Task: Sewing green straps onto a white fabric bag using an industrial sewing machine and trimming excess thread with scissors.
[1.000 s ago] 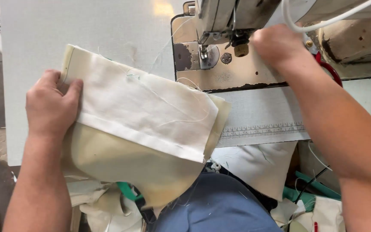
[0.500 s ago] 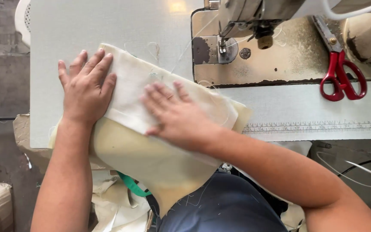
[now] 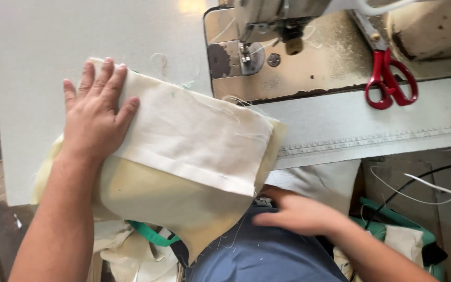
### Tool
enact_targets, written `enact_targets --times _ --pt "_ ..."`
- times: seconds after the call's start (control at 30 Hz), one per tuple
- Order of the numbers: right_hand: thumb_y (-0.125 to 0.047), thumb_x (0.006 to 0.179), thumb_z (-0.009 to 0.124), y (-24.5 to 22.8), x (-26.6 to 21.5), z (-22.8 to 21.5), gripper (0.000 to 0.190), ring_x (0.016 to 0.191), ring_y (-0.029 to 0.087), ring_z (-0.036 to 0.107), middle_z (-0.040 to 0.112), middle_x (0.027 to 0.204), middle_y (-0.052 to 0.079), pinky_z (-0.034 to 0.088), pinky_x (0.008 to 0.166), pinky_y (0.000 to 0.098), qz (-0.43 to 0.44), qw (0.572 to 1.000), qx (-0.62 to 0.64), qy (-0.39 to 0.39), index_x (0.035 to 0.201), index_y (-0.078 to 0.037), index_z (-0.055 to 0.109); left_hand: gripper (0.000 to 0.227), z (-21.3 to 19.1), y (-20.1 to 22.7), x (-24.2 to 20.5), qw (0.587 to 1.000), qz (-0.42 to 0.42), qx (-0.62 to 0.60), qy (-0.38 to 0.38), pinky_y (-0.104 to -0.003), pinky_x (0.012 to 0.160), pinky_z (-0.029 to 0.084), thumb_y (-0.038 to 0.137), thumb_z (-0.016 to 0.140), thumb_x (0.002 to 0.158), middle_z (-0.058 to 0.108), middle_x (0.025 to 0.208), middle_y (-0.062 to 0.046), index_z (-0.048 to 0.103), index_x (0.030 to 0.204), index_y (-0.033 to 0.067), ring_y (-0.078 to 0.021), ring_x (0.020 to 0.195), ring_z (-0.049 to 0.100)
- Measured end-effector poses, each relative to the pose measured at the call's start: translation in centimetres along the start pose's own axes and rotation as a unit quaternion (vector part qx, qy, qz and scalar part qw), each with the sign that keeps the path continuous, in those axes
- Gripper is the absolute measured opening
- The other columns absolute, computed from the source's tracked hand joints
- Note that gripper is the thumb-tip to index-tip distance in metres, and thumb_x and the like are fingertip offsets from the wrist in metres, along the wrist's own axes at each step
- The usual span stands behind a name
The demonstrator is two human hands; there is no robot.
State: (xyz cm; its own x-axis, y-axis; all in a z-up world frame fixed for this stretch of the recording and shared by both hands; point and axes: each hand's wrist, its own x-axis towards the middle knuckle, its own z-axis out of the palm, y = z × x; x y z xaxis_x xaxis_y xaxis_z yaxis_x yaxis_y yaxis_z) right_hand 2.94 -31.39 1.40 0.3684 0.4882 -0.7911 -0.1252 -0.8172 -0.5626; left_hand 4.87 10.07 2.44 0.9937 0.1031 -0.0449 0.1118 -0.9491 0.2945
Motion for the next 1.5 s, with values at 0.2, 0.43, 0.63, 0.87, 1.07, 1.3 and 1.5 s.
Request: enact_targets --times 0.2,0.43,0.63,0.87,1.07,1.3,1.5 --pt "-0.022 0.093 0.07 -2.1 0.6 2.7 0.041 0.115 0.018 0.077 0.083 0.125 0.01 0.06 0.106 0.0314 -0.124 0.91 0.391 0.058 0.126 0.0 0.08 0.08 -0.3 1.3 -2.8 0.995 -0.096 -0.017 -0.008 -0.061 0.124 -0.006 0.06 0.033 0.103 0.016 0.177 -0.01 0.026 0.169 0.0157 -0.0335 0.162 0.002" --pt "-0.026 0.094 0.068 -1.3 2.2 4.0 0.04 0.124 0.013 0.071 0.081 0.129 0.002 0.054 0.11 0.0307 -0.103 0.913 0.372 0.133 0.127 -0.007 0.08 0.076 0.6 6.7 -4.0 0.987 0.092 0.073 0.111 -0.067 0.127 0.006 0.042 0.059 0.107 0.029 0.175 -0.025 0.04 0.166 -0.0014 -0.0407 0.162 0.014" --pt "-0.051 0.089 0.071 -2.2 -3.3 -2.6 0.048 0.12 0.013 0.075 0.081 0.131 -0.007 0.053 0.105 0.0292 0.083 0.99 -0.087 0.073 0.127 -0.022 0.078 0.03 4.7 13.2 -2.6 0.945 0.247 0.078 0.201 -0.058 0.122 0.036 0.023 0.066 0.108 0.064 0.149 -0.013 0.063 0.134 0.0076 -0.0372 0.145 0.054" --pt "-0.027 0.098 0.074 -4.5 -3.1 -4.4 0.008 0.083 0.013 0.068 0.075 0.09 -0.007 0.051 0.076 0.0291 -0.256 0.851 -0.132 0.439 0.097 -0.019 0.076 0.02 2.7 9.6 -4.4 0.953 0.121 -0.003 0.278 -0.049 0.112 0.042 0.006 0.073 0.101 0.069 0.131 -0.014 0.065 0.12 0.007 -0.0355 0.131 0.061" --pt "-0.052 0.116 0.028 -6.3 6.3 -7.1 0.06 0.152 0.034 0.051 0.06 0.157 0.017 -0.014 0.131 0.0515 -0.511 0.694 -0.419 0.285 0.147 -0.017 0.066 0.092 3.5 7.1 -5.3 0.998 -0.055 0.035 0.018 -0.079 0.116 -0.006 0.079 0.034 0.097 0.012 0.178 -0.003 0.028 0.17 0.0236 -0.0353 0.162 -0.004" --pt "-0.028 0.102 0.075 -6.2 -0.8 -9.1 0.022 0.094 0.031 0.066 0.075 0.108 0.011 0.048 0.083 0.0525 -0.193 0.831 -0.238 0.464 0.114 -0.01 0.075 0.1 1.9 7.7 -4.5 0.991 -0.092 0.044 -0.089 -0.074 0.114 -0.018 0.087 0.022 0.091 -0.015 0.177 0.002 0.001 0.17 0.0293 -0.0304 0.156 -0.026" --pt "-0.056 0.092 0.076 -4.0 2.0 -5.7 0.039 0.1 0.027 0.059 0.068 0.104 -0.002 0.039 0.088 0.0471 -0.138 0.838 -0.232 0.473 0.11 -0.021 0.077 0.099 2.2 7.8 -4.2 0.991 -0.086 0.042 -0.094 -0.073 0.114 -0.019 0.087 0.022 0.089 -0.021 0.176 0.007 -0.004 0.17 0.0357 -0.0283 0.156 -0.03"
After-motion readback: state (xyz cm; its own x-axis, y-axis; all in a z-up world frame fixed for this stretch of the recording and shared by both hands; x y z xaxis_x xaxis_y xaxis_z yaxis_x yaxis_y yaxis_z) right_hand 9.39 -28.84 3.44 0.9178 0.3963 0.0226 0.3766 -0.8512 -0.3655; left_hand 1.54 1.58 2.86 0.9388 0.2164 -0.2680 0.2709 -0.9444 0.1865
